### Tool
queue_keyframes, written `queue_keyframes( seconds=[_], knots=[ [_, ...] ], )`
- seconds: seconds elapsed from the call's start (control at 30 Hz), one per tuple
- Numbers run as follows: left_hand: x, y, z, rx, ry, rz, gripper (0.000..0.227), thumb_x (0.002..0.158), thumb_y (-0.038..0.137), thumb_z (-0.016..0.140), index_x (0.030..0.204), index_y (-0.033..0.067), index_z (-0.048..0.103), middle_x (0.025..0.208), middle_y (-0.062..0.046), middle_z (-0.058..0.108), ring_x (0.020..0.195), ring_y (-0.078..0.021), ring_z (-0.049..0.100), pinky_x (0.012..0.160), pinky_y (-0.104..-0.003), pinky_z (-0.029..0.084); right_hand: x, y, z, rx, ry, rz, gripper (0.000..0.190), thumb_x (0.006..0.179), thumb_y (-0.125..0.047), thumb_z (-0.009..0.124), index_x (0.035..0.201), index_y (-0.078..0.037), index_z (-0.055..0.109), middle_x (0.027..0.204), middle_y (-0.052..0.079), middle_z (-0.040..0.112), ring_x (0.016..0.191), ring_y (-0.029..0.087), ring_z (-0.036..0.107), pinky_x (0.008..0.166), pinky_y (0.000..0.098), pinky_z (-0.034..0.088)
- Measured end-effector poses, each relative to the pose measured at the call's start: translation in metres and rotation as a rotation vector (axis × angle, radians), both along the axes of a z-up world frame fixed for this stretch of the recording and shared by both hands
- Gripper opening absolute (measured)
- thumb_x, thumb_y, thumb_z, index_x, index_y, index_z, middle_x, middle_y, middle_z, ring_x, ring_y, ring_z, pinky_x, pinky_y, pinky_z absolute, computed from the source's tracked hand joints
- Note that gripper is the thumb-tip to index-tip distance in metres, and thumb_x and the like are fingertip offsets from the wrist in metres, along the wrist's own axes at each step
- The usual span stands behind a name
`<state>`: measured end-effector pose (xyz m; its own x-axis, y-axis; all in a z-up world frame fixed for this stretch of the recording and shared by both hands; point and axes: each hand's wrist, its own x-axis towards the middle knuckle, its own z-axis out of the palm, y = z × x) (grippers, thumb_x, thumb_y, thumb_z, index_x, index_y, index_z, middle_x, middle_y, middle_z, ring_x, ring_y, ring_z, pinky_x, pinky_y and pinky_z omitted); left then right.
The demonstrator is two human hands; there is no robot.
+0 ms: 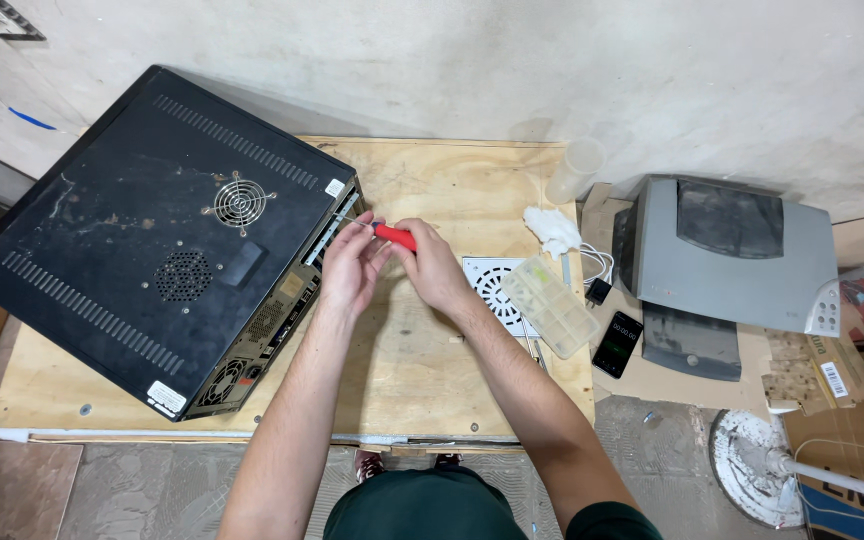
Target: The person uses a red-handled screwdriver to remove screws from the back panel of a black computer tower. They unscrew multiple fasteners along the rear edge, place the screws on the table, and briefly reposition the tower before continuing to remove additional screws.
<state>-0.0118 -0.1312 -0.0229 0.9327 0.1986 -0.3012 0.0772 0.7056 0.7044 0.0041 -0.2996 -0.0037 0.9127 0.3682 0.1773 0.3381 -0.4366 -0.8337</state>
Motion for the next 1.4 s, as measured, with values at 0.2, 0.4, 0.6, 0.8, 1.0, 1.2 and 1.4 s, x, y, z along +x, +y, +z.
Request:
queue_keyframes(
  seconds=[0.2, 0.4, 0.6, 0.8, 1.0, 1.2, 1.4],
  knots=[
    [0.021, -0.006, -0.054, 0.128, 0.072, 0.039, 0.034, 0.105, 0.023, 0.086, 0.132, 0.0045, 0.077, 0.107, -0.007, 0.084, 0.086, -0.0150, 0.086, 0.082, -0.029, 0.076, -0.010, 0.000, 0.002, -0.238, -0.288, 0.096, 0.020, 0.113, -0.011, 0.057, 0.130, -0.018, 0.064, 0.120, 0.006, 0.051, 0.119, 0.037, 0.067, 0.102, 0.0479, 0.064],
    [0.009, -0.008, -0.018, -0.105, -0.110, 0.091, 0.050, 0.107, -0.001, 0.073, 0.154, -0.0082, 0.057, 0.139, -0.030, 0.075, 0.123, -0.0387, 0.080, 0.107, -0.050, 0.071, -0.008, -0.005, 0.006, 0.174, 0.146, -0.062, 0.051, 0.113, -0.039, 0.073, 0.148, -0.008, 0.054, 0.084, 0.016, 0.077, 0.071, 0.032, 0.081, 0.076, 0.0485, 0.066],
    [0.006, 0.002, -0.025, -0.149, -0.150, 0.035, 0.064, 0.105, -0.013, 0.065, 0.165, -0.0078, 0.044, 0.161, -0.032, 0.061, 0.143, -0.0465, 0.066, 0.122, -0.058, 0.059, -0.006, 0.002, 0.003, 0.264, 0.257, -0.079, 0.028, 0.116, -0.035, 0.065, 0.126, -0.009, 0.072, 0.069, 0.009, 0.079, 0.053, 0.020, 0.078, 0.051, 0.0305, 0.062],
    [-0.012, 0.002, -0.002, -0.090, 0.023, -0.007, 0.036, 0.109, 0.015, 0.075, 0.143, 0.0046, 0.070, 0.133, -0.018, 0.081, 0.113, -0.0323, 0.085, 0.095, -0.046, 0.075, -0.004, 0.003, 0.014, -0.063, -0.250, 0.001, 0.022, 0.113, -0.013, 0.065, 0.134, -0.014, 0.070, 0.118, 0.012, 0.065, 0.112, 0.042, 0.075, 0.093, 0.0502, 0.067],
    [0.010, -0.003, -0.037, 0.034, 0.013, -0.048, 0.032, 0.112, 0.029, 0.075, 0.133, 0.0044, 0.072, 0.114, -0.014, 0.085, 0.083, -0.0184, 0.086, 0.068, -0.029, 0.075, -0.017, 0.007, 0.004, -0.119, -0.349, 0.025, 0.028, 0.107, -0.003, 0.064, 0.126, -0.022, 0.073, 0.116, 0.001, 0.051, 0.104, 0.025, 0.069, 0.091, 0.0396, 0.065],
    [-0.021, 0.014, -0.044, 0.206, 0.032, -0.092, 0.031, 0.116, 0.032, 0.067, 0.136, 0.0084, 0.071, 0.120, -0.014, 0.085, 0.095, -0.0222, 0.088, 0.074, -0.030, 0.075, -0.041, -0.025, -0.007, 0.042, 0.026, 0.037, 0.031, 0.107, -0.018, 0.073, 0.138, -0.020, 0.067, 0.121, 0.010, 0.064, 0.118, 0.039, 0.074, 0.088, 0.0435, 0.068],
    [-0.074, 0.034, -0.029, 0.296, 0.009, 0.000, 0.030, 0.119, 0.029, 0.061, 0.136, 0.0081, 0.073, 0.119, -0.012, 0.085, 0.101, -0.0186, 0.086, 0.082, -0.029, 0.074, -0.063, -0.010, -0.016, 0.103, 0.281, 0.070, 0.030, 0.106, -0.025, 0.073, 0.135, -0.022, 0.068, 0.097, 0.008, 0.079, 0.097, 0.027, 0.073, 0.088, 0.0462, 0.059]
  ],
)
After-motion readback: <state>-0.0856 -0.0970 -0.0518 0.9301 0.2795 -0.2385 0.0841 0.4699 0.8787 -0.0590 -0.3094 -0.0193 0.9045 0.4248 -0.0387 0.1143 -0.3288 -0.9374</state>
